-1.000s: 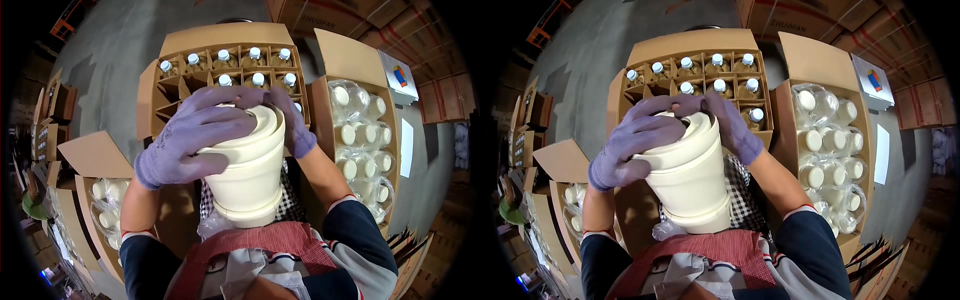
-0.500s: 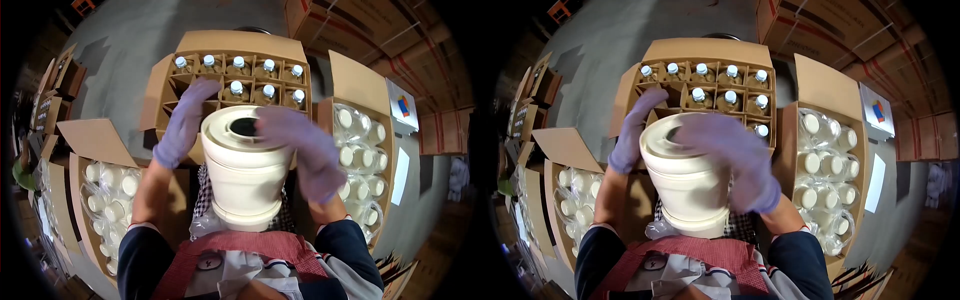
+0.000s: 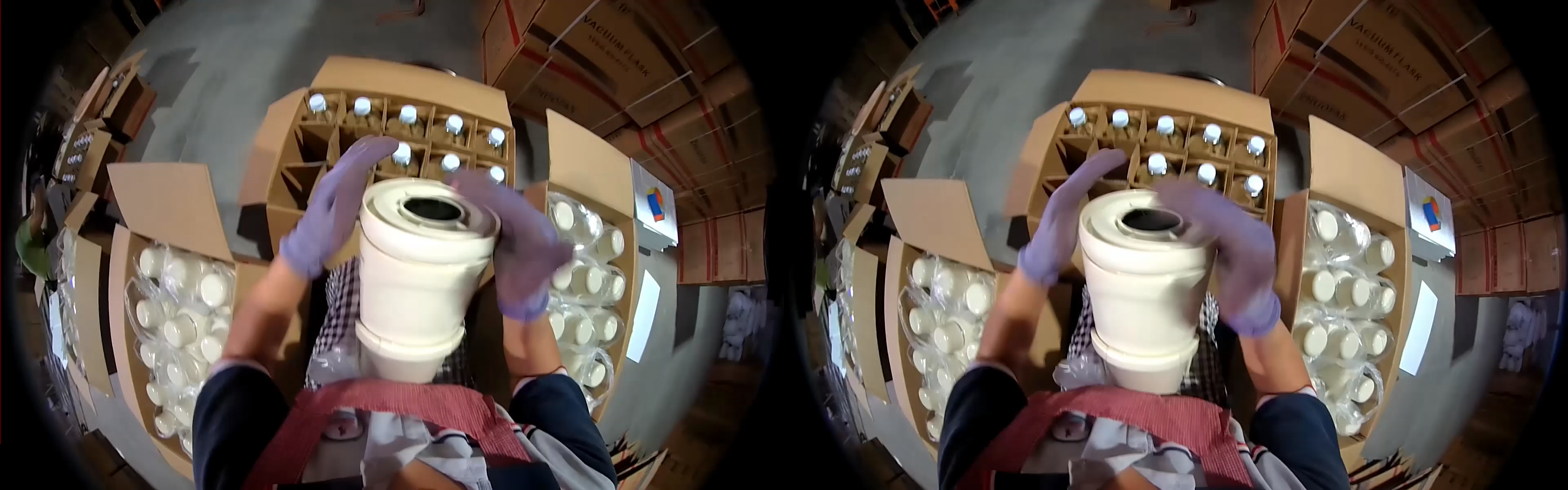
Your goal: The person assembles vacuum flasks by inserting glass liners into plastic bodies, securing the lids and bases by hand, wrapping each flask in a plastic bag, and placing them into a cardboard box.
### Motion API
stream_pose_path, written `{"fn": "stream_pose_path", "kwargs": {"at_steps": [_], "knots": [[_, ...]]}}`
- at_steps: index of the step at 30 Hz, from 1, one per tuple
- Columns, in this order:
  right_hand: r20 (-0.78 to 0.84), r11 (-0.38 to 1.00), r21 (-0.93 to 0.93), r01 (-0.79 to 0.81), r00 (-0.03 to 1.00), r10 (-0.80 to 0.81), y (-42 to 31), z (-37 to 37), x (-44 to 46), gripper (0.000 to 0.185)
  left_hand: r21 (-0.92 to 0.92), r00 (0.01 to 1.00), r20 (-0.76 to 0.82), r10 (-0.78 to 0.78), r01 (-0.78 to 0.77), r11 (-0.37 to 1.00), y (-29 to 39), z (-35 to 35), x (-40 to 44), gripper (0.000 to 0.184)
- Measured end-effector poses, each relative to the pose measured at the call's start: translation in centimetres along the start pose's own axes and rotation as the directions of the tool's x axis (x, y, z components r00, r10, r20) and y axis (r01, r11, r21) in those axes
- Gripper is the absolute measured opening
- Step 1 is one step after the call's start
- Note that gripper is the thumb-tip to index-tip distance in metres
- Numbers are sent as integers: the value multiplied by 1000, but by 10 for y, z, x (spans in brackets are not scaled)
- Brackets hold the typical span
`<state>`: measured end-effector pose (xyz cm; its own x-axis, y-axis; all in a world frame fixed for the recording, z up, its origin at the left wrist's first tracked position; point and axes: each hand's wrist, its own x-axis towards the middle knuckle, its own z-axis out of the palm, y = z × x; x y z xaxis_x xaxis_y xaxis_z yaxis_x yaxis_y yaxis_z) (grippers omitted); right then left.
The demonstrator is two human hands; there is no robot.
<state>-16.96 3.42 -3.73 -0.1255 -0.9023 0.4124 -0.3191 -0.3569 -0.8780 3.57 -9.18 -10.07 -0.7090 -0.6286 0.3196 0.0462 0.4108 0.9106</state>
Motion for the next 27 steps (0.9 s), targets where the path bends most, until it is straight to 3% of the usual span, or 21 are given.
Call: {"fn": "stream_pose_path", "kwargs": {"at_steps": [1, 2, 3, 5, 6, 8, 10, 11, 12, 14, 15, 16, 19, 20, 21, 22, 23, 24, 25, 26, 27], "knots": [[-73, 968, 142, -209, 973, 220, 1, 4, 1, 70, 145, 988, -45, 147, -139, 980, 27, 2, 0, 60], [-65, 951, 164, -263, 959, 276, 2, 4, 0, 75, 267, 954, 22, 299, -293, 918, 46, 3, 1, 58], [-7, 990, 49, -132, 991, 133, -1, 5, -1, 75, 170, 954, 46, 295, -299, 939, 49, 10, -1, 58], [109, 974, -136, 179, 980, -165, -9, 6, -4, 76, -169, 996, 84, -24, 38, 985, 19, 3, -2, 58], [111, 986, -107, 130, 987, -118, -8, 6, -8, 80, -242, 987, 48, -153, 160, 957, 7, 3, -5, 58], [-47, 986, 121, -114, 992, 120, 3, 7, 4, 88, -34, 996, -87, -12, 9, 999, 26, 2, 1, 62], [134, 636, 607, -477, 850, 509, 24, 10, 0, 97, 84, 974, -5, 226, -224, 971, 50, 13, -4, 69], [110, 915, 326, -238, 971, 213, 17, 5, -4, 83, -10, 984, 31, 178, -178, 984, 40, 13, 2, 73], [156, 998, 55, 4, 988, -13, 4, -1, -7, 74, -272, 995, 89, -32, 55, 961, 19, 8, 6, 76], [205, 967, -38, 251, 949, -239, -2, 0, -3, 57, -425, 922, 141, -360, 385, 819, 1, 4, 5, 80], [226, 926, -75, 371, 910, -347, -3, 0, 0, 49, -417, 925, 149, -351, 380, 826, -2, 3, 1, 80], [15, 995, -45, 92, 996, -91, 16, -2, 5, 49, -299, 981, -51, -189, 166, 940, 21, 6, -2, 80], [67, 984, -162, 67, 996, -57, 18, 1, -13, 66, -107, 995, -45, 87, -91, 990, 49, 16, -3, 80], [207, 904, -344, 252, 960, -189, -11, 5, -9, 64, -467, 967, 123, -221, 253, 847, 17, 14, 12, 77], [309, 843, -393, 367, 916, -255, -17, 4, -9, 62, -675, 818, 391, -422, 566, 473, -16, 12, 18, 76], [407, 767, -420, 485, 856, -318, -24, 4, -9, 60, -275, 892, 342, -295, 395, 877, -11, 7, 17, 73], [497, 682, -424, 596, 783, -375, -29, 4, -8, 58, 229, 945, 285, -161, 95, 969, -5, 3, 17, 71], [200, 828, -422, 370, 929, -313, -11, -1, -13, 76, -85, 965, 33, -259, 260, 962, 6, 0, 12, 72], [-6, 859, -466, 211, 971, -241, -3, 7, -12, 84, -430, 890, -168, -425, 321, 843, 29, 0, 6, 73], [-223, 892, -451, 37, 963, -153, 4, 15, -12, 91, -595, 932, -131, -339, 200, 778, 45, -6, -4, 68], [-417, 918, -380, -113, 907, -61, 11, 24, -11, 99, -596, 931, -133, -340, 199, 778, 41, -4, -1, 68]]}}
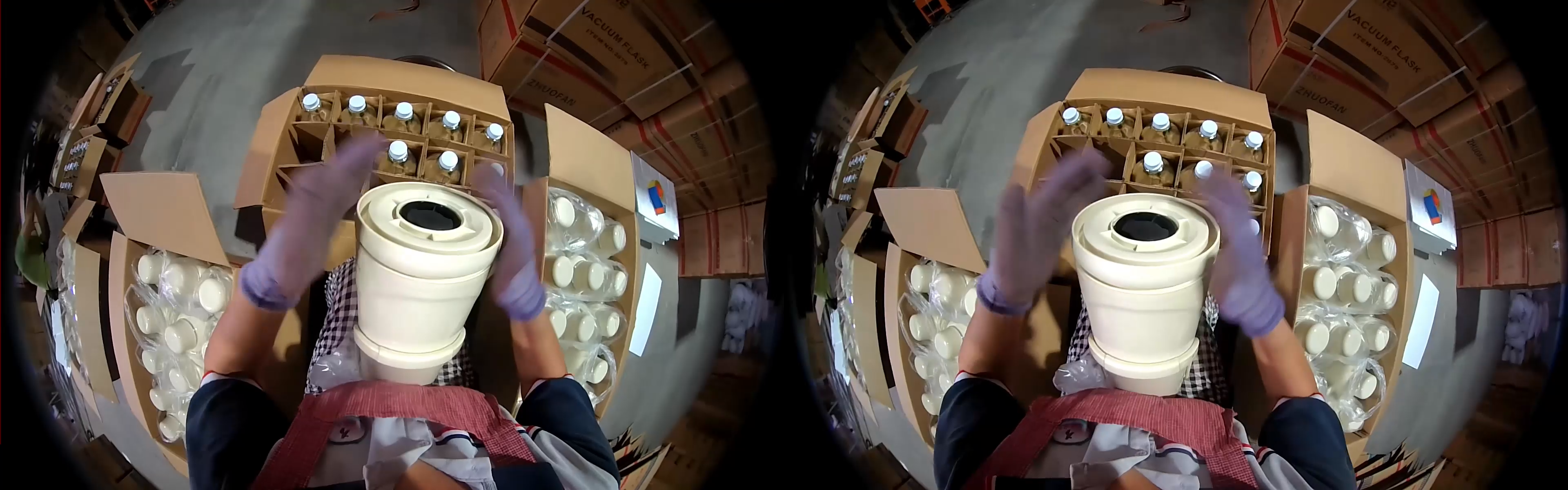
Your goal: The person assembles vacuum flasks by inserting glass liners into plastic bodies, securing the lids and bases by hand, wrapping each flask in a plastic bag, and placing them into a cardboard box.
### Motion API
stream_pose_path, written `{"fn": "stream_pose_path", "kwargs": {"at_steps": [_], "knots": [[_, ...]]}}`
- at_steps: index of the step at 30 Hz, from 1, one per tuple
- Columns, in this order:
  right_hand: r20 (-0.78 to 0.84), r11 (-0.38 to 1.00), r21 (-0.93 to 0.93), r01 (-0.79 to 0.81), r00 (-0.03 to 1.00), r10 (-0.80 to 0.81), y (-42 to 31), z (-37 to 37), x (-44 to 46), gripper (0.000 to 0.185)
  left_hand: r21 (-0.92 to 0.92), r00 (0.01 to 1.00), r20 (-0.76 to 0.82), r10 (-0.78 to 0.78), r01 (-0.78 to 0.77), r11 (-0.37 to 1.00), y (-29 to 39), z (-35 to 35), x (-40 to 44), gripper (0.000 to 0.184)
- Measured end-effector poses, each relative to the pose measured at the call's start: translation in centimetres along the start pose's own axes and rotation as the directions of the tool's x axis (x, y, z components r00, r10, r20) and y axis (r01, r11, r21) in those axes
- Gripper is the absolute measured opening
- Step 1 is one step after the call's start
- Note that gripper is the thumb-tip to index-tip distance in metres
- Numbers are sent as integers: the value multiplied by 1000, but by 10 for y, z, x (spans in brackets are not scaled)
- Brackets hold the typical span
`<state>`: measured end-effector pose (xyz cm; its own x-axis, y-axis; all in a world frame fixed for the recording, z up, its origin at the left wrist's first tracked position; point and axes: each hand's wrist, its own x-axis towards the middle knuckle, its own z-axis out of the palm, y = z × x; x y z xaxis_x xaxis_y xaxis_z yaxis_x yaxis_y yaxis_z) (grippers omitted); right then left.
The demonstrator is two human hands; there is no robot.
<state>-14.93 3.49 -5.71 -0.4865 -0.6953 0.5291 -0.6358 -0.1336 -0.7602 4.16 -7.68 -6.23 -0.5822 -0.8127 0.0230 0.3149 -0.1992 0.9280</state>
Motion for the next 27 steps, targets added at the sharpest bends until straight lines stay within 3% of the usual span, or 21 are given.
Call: {"fn": "stream_pose_path", "kwargs": {"at_steps": [1, 2, 3, 5, 6, 8, 10, 11, 12, 14, 15, 16, 17, 18, 19, 20, 21, 23, 24, 25, 27], "knots": [[215, 981, 36, 190, 958, -193, 3, -14, 2, 75, 61, 986, 167, 4, -14, 998, -5, 1, 5, 53], [366, 918, 44, 394, 849, -382, -11, -20, 0, 76, 157, 952, 306, -16, -34, 987, -25, -4, 18, 48], [470, 852, -40, 522, 762, -445, -29, -17, -4, 77, 243, 898, 439, -35, -81, 967, -44, -9, 30, 46], [543, 792, -167, 587, 726, -423, -46, -16, -5, 83, 313, 867, 483, -127, -36, 949, -47, -6, 53, 44], [577, 818, -108, 565, 706, -411, -52, -18, 1, 85, 257, 890, 410, -200, 97, 961, -46, -7, 51, 42], [406, 912, 171, 374, 817, -411, -18, -27, -2, 91, 93, 888, 73, -454, 448, 889, -19, -3, 49, 44], [381, 967, 244, 72, 910, -164, 13, -31, -10, 104, -119, 891, 105, -443, 453, 883, 6, 1, 28, 46], [394, 965, 259, 43, 908, -146, 17, -31, -15, 111, -187, 889, 116, -442, 457, 870, 8, 1, 24, 46], [404, 961, 219, 168, 881, -247, 17, -32, -17, 105, 148, 944, 265, -199, 164, 975, -1, 4, 25, 49], [413, 897, 150, 416, 798, -439, -2, -29, -11, 95, 407, 884, 467, -7, -208, 890, -22, 11, 38, 53], [455, 814, -82, 575, 748, -483, -16, -20, -17, 89, 191, 811, 494, -313, 250, 949, -36, 14, 60, 62], [476, 768, -190, 612, 741, -473, -32, -11, -18, 84, -12, 606, 586, -538, 671, 741, -43, 14, 74, 71], [496, 707, -292, 644, 734, -464, -49, -2, -19, 81, -3, 606, 584, -540, 667, 745, -45, 12, 78, 71], [489, 706, -297, 643, 738, -466, -51, -6, -13, 81, -48, 618, 552, -560, 694, 718, -46, 11, 83, 57], [495, 778, -148, 611, 727, -477, -49, -13, -5, 85, -101, 628, 519, -579, 718, 689, -47, 11, 86, 45], [504, 829, 10, 559, 714, -487, -43, -21, 1, 90, -106, 629, 520, -578, 719, 687, -30, 16, 78, 45], [479, 882, 85, 463, 757, -444, -14, -27, 0, 94, 72, 775, 256, -578, 581, 811, 3, 24, 62, 43], [424, 931, 255, 262, 835, -351, 44, -38, -4, 103, 291, 884, -9, -468, 450, 844, 20, 16, 41, 42], [427, 935, 285, 210, 846, -320, 46, -33, -9, 106, 492, 929, 308, -204, 29, 870, 19, 3, 34, 43], [429, 936, 315, 158, 856, -289, 49, -28, -15, 109, 506, 778, 628, 3, -412, 757, 12, -5, 26, 44], [417, 883, 302, 359, 783, -461, 29, -28, -16, 114, 594, 793, 574, -202, -233, 770, -10, -11, 38, 47]]}}
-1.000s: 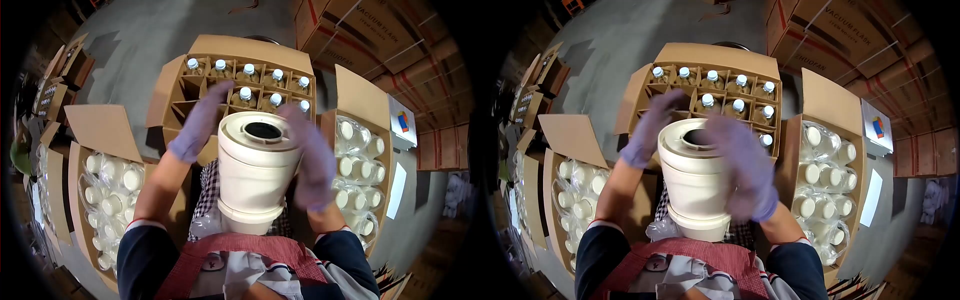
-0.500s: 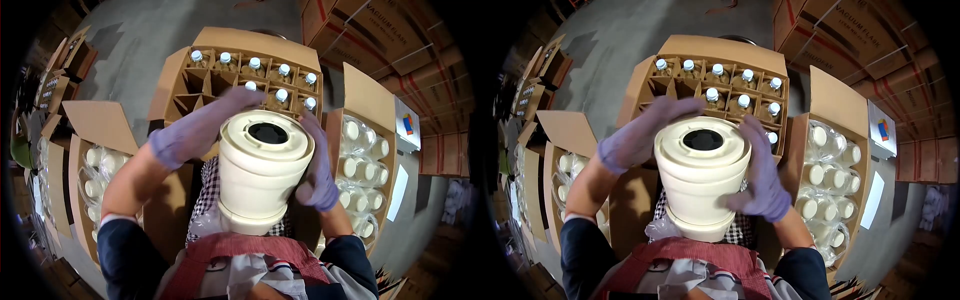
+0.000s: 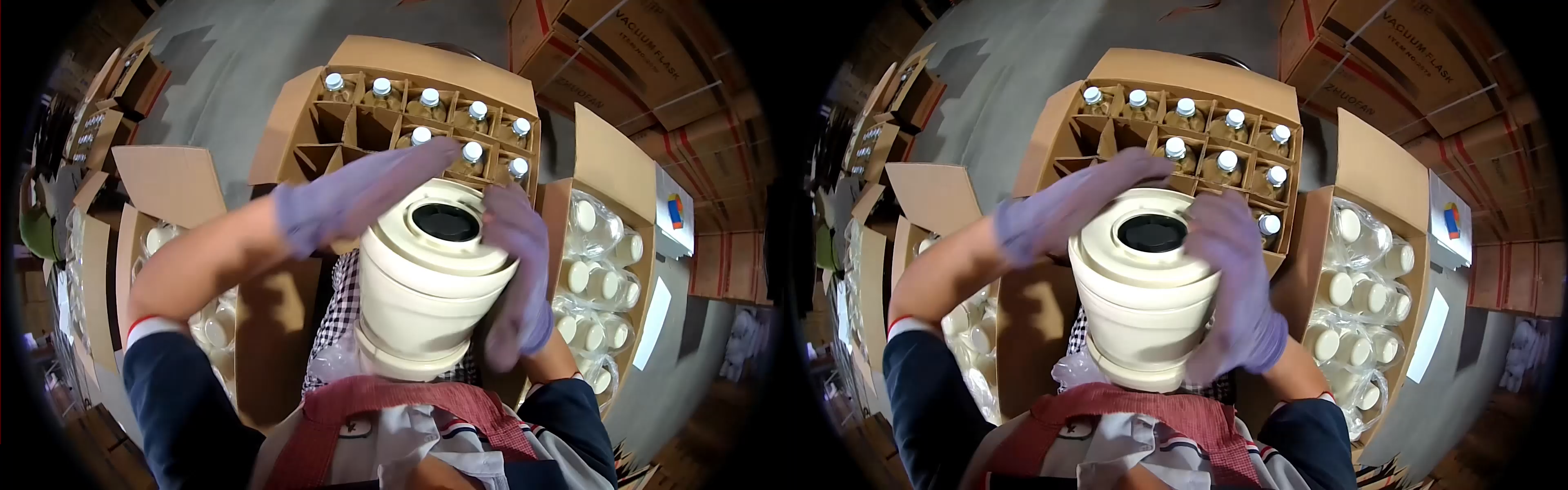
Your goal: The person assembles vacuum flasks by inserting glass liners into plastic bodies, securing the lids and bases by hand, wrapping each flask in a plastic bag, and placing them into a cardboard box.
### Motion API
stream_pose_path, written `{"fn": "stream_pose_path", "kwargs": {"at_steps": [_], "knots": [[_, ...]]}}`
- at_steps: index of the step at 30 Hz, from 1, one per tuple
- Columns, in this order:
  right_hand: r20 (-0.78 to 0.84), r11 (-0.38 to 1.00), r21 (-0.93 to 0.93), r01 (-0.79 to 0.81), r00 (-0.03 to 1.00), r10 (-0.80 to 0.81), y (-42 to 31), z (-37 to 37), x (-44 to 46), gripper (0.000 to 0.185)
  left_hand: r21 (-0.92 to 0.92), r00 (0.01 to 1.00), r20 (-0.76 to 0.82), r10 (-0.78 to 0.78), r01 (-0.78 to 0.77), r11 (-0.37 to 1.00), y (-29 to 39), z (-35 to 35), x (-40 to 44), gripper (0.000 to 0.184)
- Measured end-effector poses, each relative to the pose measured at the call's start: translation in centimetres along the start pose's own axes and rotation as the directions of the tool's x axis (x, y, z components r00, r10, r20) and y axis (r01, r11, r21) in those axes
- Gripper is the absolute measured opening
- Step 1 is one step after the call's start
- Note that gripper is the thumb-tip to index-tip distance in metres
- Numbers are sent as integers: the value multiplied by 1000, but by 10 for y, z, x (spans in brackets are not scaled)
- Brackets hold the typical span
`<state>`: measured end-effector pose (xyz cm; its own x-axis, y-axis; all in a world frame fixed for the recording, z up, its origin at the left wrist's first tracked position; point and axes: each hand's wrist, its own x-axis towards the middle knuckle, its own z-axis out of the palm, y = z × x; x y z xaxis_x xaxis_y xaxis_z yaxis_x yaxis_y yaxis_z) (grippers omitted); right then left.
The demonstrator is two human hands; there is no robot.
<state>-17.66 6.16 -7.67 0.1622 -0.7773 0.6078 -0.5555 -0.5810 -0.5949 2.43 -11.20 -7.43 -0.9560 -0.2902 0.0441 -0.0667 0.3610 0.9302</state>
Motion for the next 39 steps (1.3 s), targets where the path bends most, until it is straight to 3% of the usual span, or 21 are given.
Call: {"fn": "stream_pose_path", "kwargs": {"at_steps": [1, 3, 4, 7, 8, 9, 11, 13, 14, 15, 17, 18, 20, 23, 27, 29, 31, 33, 35, 37, 39], "knots": [[41, 988, -124, 88, 996, -83, -24, -1, 16, 113, -335, 987, 91, -133, 156, 929, 24, -1, 14, 48], [55, 899, -439, 15, 998, 10, -66, 16, 39, 104, -898, 905, 252, -343, 351, 267, 14, 15, 42, 55], [137, 844, -518, 140, 987, -79, -65, 21, 44, 93, -931, 955, 249, -159, 281, 233, -17, 23, 51, 59], [223, 829, -535, 163, 974, -48, -69, 18, 55, 59, -876, 940, 246, -237, 321, 361, 3, 13, 46, 56], [188, 910, -395, 123, 981, -50, -57, 6, 51, 58, -542, 977, 51, -207, 202, 816, 0, 3, 43, 51], [90, 974, -226, -17, 995, 38, -44, -1, 43, 64, -8, 993, -96, -67, 67, 998, -3, -10, 37, 48], [-62, 925, 254, -283, 950, 307, -13, -1, 32, 81, 184, 976, -134, 173, -147, 972, 33, -14, 8, 52], [-29, 497, 787, -367, 782, 622, 17, 16, 30, 103, 443, 952, -57, 301, -246, 862, 79, 5, -11, 57], [209, 467, 724, -507, 807, 552, 42, 18, 25, 110, 533, 961, -19, 274, -222, 817, 104, 25, -14, 57], [391, -131, 917, -378, 778, 492, 45, 38, 21, 115, 621, 968, 14, 249, -204, 757, 119, 41, -12, 57], [373, 7, 855, -518, 624, 686, 13, 27, 28, 112, 600, 897, -220, 384, -186, 778, 73, 56, -11, 36], [149, 486, 755, -440, 836, 528, 14, 23, 12, 101, 530, 873, -107, 476, -355, 770, 54, 37, -20, 37], [37, 779, 481, -403, 897, 441, -2, 11, 0, 87, 368, 802, 6, 597, -557, 744, 44, 22, -27, 45], [-3, 629, 661, -410, 836, 549, -7, 15, 7, 86, 456, 806, -52, 589, -506, 732, 52, 19, -25, 47], [494, -266, 842, -469, 474, 729, 6, 22, 55, 105, 661, 905, -179, 385, -179, 729, 114, 65, -8, 34], [473, -194, 839, -508, 506, 721, 17, 18, 37, 103, 694, 949, -136, 284, -113, 711, 110, 61, -8, 33], [447, -67, 821, -567, 565, 693, 21, 15, 11, 101, 418, 862, -42, 505, -444, 793, 71, 41, -27, 37], [148, 741, 509, -438, 893, 426, -8, 2, -1, 100, 411, 827, 82, 556, -536, 737, 47, 21, -33, 35], [188, 593, 625, -508, 835, 518, -6, -2, 6, 90, 302, 805, -37, 592, -555, 775, 50, 21, -36, 43], [311, 189, 803, -565, 669, 675, -6, -1, 25, 79, 615, 794, -86, 601, -432, 659, 67, 31, -29, 40], [470, 104, 757, -645, 648, 599, 18, 9, 53, 66, 674, 793, -249, 556, -270, 688, 98, 76, -23, 49]]}}
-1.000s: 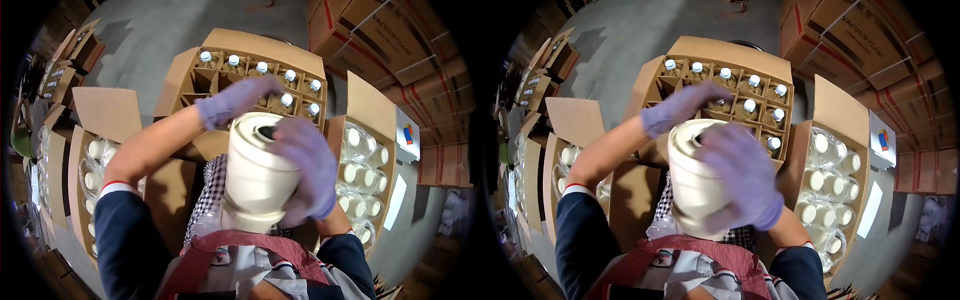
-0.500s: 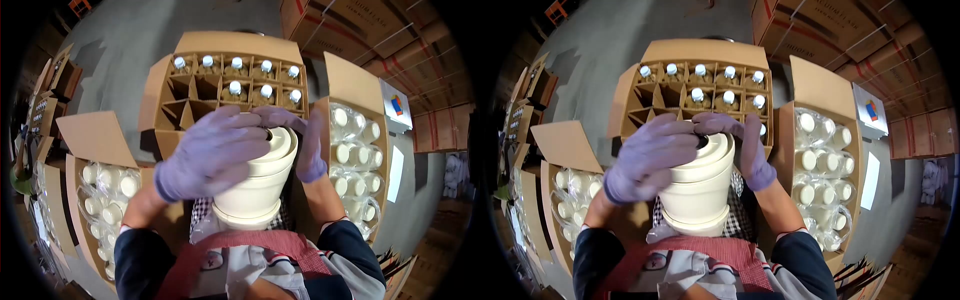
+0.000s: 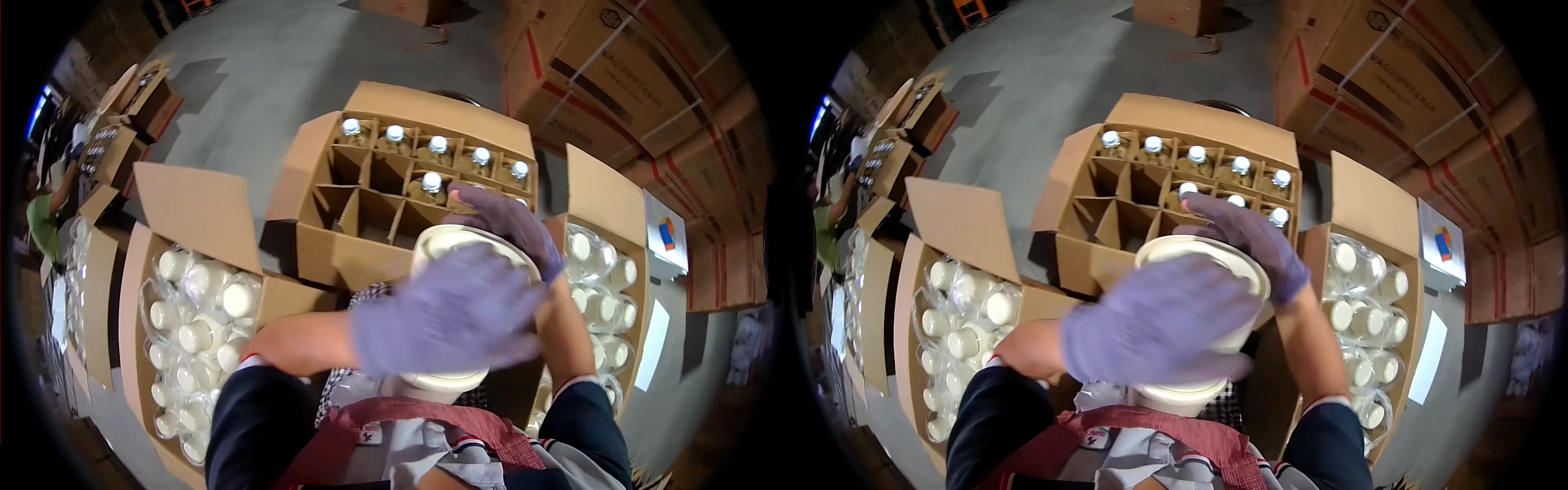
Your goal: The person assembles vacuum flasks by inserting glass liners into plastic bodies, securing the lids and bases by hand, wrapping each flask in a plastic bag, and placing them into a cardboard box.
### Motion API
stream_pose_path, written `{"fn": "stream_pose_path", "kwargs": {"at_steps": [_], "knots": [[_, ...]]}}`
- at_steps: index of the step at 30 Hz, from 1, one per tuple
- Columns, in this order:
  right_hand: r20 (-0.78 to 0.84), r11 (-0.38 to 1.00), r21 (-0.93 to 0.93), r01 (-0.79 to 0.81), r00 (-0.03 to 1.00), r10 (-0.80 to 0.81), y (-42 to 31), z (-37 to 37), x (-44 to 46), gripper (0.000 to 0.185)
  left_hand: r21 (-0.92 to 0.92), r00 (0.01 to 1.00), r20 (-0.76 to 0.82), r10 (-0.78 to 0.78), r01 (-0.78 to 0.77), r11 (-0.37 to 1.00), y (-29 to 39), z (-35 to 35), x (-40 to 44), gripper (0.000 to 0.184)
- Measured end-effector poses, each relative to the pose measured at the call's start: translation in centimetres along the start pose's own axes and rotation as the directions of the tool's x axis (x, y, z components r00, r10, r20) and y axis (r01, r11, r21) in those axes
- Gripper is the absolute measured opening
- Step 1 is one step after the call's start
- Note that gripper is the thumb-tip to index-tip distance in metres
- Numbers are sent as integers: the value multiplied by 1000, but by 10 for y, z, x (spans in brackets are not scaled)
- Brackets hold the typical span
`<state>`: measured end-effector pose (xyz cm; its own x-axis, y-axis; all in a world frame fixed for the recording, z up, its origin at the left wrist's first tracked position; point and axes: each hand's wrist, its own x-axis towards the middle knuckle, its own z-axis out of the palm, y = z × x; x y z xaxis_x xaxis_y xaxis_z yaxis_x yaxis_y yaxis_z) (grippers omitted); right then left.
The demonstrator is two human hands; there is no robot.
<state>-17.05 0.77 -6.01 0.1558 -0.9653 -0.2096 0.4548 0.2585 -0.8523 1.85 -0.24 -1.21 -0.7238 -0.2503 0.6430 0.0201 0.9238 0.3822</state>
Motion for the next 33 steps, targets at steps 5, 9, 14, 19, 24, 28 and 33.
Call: {"fn": "stream_pose_path", "kwargs": {"at_steps": [5, 9, 14, 19, 24, 28, 33], "knots": [[597, 962, -244, 121, 800, 51, -16, 3, 60, 39, 320, 979, 170, -113, 53, 946, 20, 26, 17, 26], [134, 781, -623, 51, 990, 42, -33, 15, -17, 38, -158, 982, -181, 51, -80, 984, -29, 1, -30, 25], [32, 909, -414, 53, 999, -43, -24, 0, -8, 45, 40, 978, 102, 179, -184, 982, -20, -3, -13, 21], [691, 951, -309, -10, 685, 232, -9, -9, 74, 35, 344, 998, 60, -17, -5, 939, 25, 50, 5, 19], [337, 854, -511, -96, 892, 302, -11, -2, 34, 45, -201, 942, -330, 71, -143, 969, -20, 36, -26, 17], [109, 804, -586, -107, 972, 208, -28, 4, -2, 42, -355, 933, -326, 155, -273, 894, -37, 20, -23, 14], [435, 935, -351, -56, 874, 216, -19, -17, 34, 38, 169, 996, 90, -6, -9, 986, 26, 29, 3, 18]]}}
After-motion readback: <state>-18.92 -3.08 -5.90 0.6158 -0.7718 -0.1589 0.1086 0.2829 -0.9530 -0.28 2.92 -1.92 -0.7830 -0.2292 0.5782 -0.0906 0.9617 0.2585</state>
